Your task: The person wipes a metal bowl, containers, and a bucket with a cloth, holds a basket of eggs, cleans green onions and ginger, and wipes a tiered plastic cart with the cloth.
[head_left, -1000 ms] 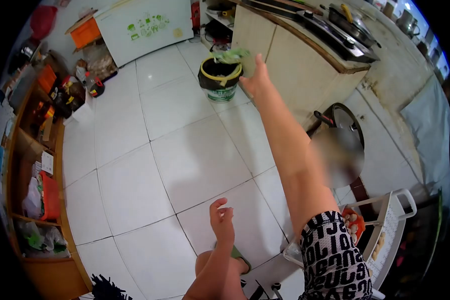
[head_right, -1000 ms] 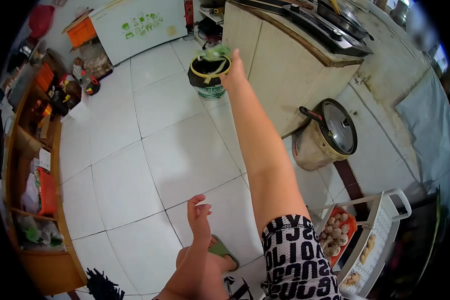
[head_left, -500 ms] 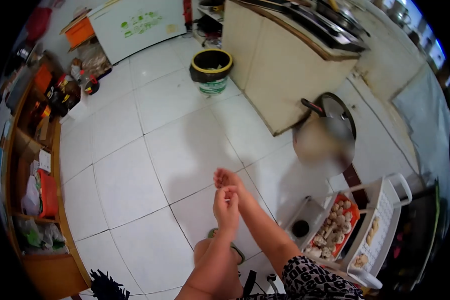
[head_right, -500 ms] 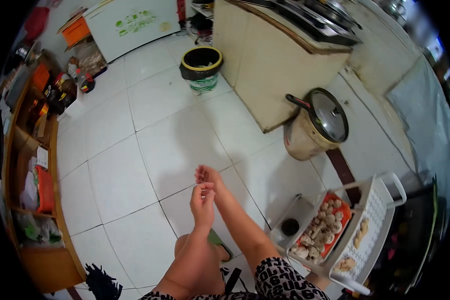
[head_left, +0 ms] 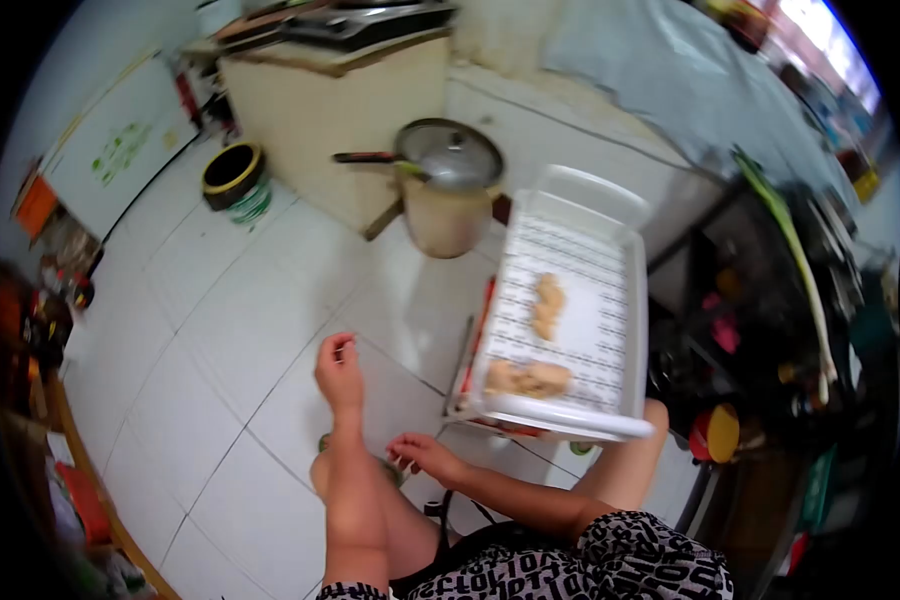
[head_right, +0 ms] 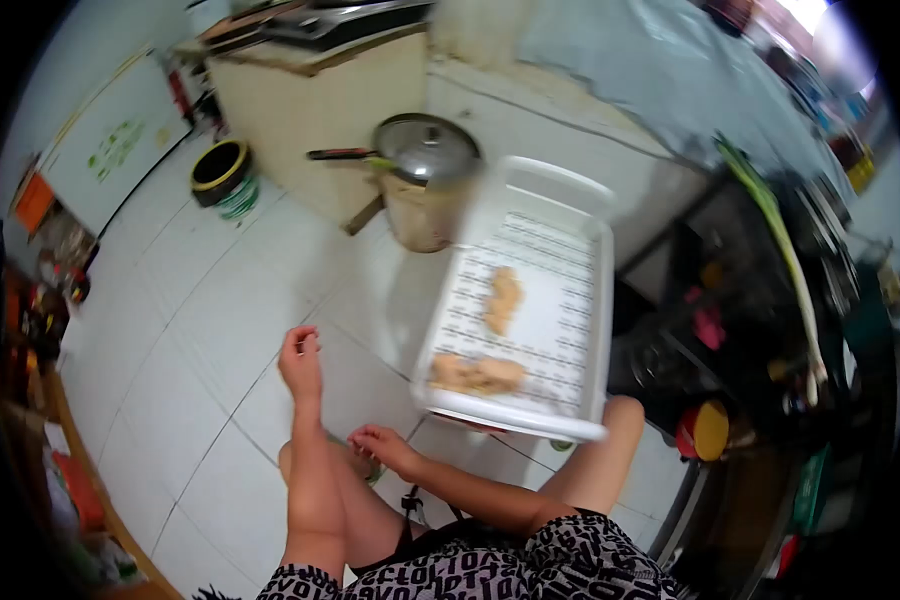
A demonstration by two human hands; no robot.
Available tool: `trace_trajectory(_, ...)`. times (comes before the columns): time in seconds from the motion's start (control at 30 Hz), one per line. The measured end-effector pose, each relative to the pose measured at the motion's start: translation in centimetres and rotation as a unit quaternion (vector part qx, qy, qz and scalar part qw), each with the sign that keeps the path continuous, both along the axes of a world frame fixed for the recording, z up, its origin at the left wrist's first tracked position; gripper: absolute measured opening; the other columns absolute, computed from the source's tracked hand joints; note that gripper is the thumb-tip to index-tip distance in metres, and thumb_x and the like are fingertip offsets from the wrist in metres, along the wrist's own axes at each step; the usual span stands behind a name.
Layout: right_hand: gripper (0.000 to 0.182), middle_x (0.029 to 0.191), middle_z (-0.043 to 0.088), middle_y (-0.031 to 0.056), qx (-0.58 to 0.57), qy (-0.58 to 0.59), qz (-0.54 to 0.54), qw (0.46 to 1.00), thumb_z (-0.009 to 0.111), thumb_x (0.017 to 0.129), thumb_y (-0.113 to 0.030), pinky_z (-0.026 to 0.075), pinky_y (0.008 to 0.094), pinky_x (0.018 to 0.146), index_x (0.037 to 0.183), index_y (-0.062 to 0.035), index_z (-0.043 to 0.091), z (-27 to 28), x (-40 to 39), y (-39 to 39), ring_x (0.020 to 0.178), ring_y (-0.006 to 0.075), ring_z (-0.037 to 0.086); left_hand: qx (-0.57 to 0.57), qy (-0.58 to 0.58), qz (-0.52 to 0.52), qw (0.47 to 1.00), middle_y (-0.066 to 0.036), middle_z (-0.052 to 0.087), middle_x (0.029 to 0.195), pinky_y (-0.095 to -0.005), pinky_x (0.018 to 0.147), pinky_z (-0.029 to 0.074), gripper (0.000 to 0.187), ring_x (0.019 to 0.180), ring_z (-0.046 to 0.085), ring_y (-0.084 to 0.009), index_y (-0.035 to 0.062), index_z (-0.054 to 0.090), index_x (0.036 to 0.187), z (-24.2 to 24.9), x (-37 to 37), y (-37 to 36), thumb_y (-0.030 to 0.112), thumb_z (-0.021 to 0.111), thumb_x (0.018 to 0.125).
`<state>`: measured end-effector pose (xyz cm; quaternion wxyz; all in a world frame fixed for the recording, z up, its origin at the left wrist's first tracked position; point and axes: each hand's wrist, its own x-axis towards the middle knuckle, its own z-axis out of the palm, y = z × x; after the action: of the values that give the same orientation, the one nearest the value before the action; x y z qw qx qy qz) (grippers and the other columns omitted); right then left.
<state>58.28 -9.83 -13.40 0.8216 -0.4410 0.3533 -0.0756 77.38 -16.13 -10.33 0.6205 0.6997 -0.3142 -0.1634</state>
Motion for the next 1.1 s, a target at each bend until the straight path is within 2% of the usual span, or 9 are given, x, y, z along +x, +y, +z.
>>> trace_trajectory(0.23, 0.028, 0.09, 0.065, 0.0044, -0.156, -0.058, 0.092, 0.982, 0.05, 0.099, -0.025, 0.05, 0.0278, 0.073, 0.109, -0.0012, 0.061, 11.7, -22.2, 1.0, 0.081, 0.0121, 0.061, -0.047, -0.007, 0.001, 0.999, -0.005, 0.066, 0.096, -0.0259, 0.071, 0.049, 0.016, 0.082, 0.061, -0.0128, 0.0038, 0.062, 0.105, -0.2, -7.2, 3.7, 0.007, 0.053, 0.093)
trace_trajectory(0.43, 0.023, 0.084, 0.067, 0.0048, -0.261, -0.009, -0.151, 0.953, 0.057, 0.097, -0.023, 0.051, 0.028, 0.073, 0.103, -0.0021, 0.064, 13.8, -41.1, -2.6, 0.078, 0.0118, 0.062, -0.121, 0.014, 0.156, 0.98, -0.009, 0.064, 0.105, -0.0286, 0.079, 0.048, 0.02, 0.087, 0.059, -0.0163, 0.0029, 0.059, 0.111, 0.3, -17.6, 8.1, 0.008, 0.049, 0.095)
trace_trajectory(0.53, 0.016, 0.083, 0.063, 0.0037, -0.415, 0.097, -0.31, 0.85, 0.059, 0.094, -0.017, 0.049, 0.0265, 0.071, 0.094, -0.0025, 0.066, 15.2, -47.6, -7.6, 0.077, 0.0099, 0.059, -0.124, -0.015, 0.134, 0.983, -0.01, 0.059, 0.111, -0.0282, 0.084, 0.046, 0.025, 0.096, 0.056, -0.0172, 0.002, 0.054, 0.118, 3.2, -25.5, 8.9, 0.005, 0.049, 0.094)
trace_trajectory(0.6, 0.014, 0.084, 0.064, 0.0116, -0.624, 0.23, -0.361, 0.654, 0.063, 0.087, -0.017, 0.049, 0.0359, 0.077, 0.089, -0.0032, 0.068, 15.0, -51.3, -13.1, 0.081, 0.0281, 0.063, -0.143, -0.02, 0.059, 0.988, -0.009, 0.056, 0.117, -0.0284, 0.087, 0.045, 0.03, 0.102, 0.054, -0.0167, 0.0023, 0.05, 0.123, 2.8, -29.9, 9.4, 0.006, 0.052, 0.093)
trace_trajectory(0.7, 0.038, 0.131, 0.052, 0.0161, -0.683, 0.417, -0.301, 0.519, 0.065, 0.083, -0.023, 0.039, 0.0434, 0.103, 0.118, -0.0085, 0.063, 14.5, -55.7, -20.2, 0.123, 0.0382, 0.045, -0.08, -0.019, 0.007, 0.997, -0.01, 0.05, 0.124, -0.0319, 0.095, 0.042, 0.05, 0.11, 0.049, -0.0177, 0.0028, 0.04, 0.136, 4.7, -36.4, 9.3, 0.01, 0.06, 0.09)
trace_trajectory(0.77, 0.057, 0.145, 0.04, 0.0157, -0.614, 0.514, -0.253, 0.543, 0.067, 0.084, -0.032, 0.032, 0.0461, 0.11, 0.136, -0.0152, 0.052, 15.2, -55.9, -21.3, 0.133, 0.0398, 0.034, -0.107, -0.016, 0.004, 0.994, -0.012, 0.045, 0.129, -0.0353, 0.101, 0.037, 0.068, 0.114, 0.046, -0.0203, 0.0037, 0.028, 0.145, 5.8, -38.3, 8.2, 0.014, 0.065, 0.089)
trace_trajectory(0.9, 0.057, 0.138, 0.048, 0.0138, -0.64, 0.354, -0.176, 0.659, 0.07, 0.082, -0.028, 0.036, 0.0466, 0.106, 0.136, -0.0183, 0.051, 8.9, -59.0, -24.4, 0.127, 0.042, 0.04, -0.155, 0.135, -0.015, 0.978, -0.021, 0.024, 0.149, -0.0428, 0.107, 0.031, 0.101, 0.134, 0.033, -0.0311, 0.0092, -0.008, 0.151, 9.9, -39.4, 6.1, 0.024, 0.069, 0.087)
trace_trajectory(1.03, 0.045, 0.106, 0.057, 0.0183, -0.671, 0.477, -0.225, 0.521, 0.073, 0.077, -0.014, 0.041, 0.0473, 0.095, 0.118, -0.0102, 0.058, 10.2, -57.8, -21.5, 0.107, 0.0401, 0.051, -0.128, 0.123, 0.062, 0.982, -0.022, 0.015, 0.153, -0.0406, 0.11, 0.028, 0.105, 0.136, 0.03, -0.033, 0.0108, -0.014, 0.15, 11.6, -39.1, 3.6, 0.023, 0.069, 0.086)
trace_trajectory(1.1, 0.041, 0.105, 0.06, 0.0204, -0.674, 0.446, -0.238, 0.539, 0.071, 0.079, -0.011, 0.045, 0.0423, 0.091, 0.117, -0.0088, 0.058, 10.4, -57.3, -20.5, 0.102, 0.0388, 0.056, -0.089, 0.089, 0.068, 0.99, -0.023, 0.009, 0.154, -0.0383, 0.109, 0.032, 0.104, 0.138, 0.028, -0.0345, 0.0115, -0.015, 0.15, 11.9, -38.6, 3.3, 0.019, 0.067, 0.086)
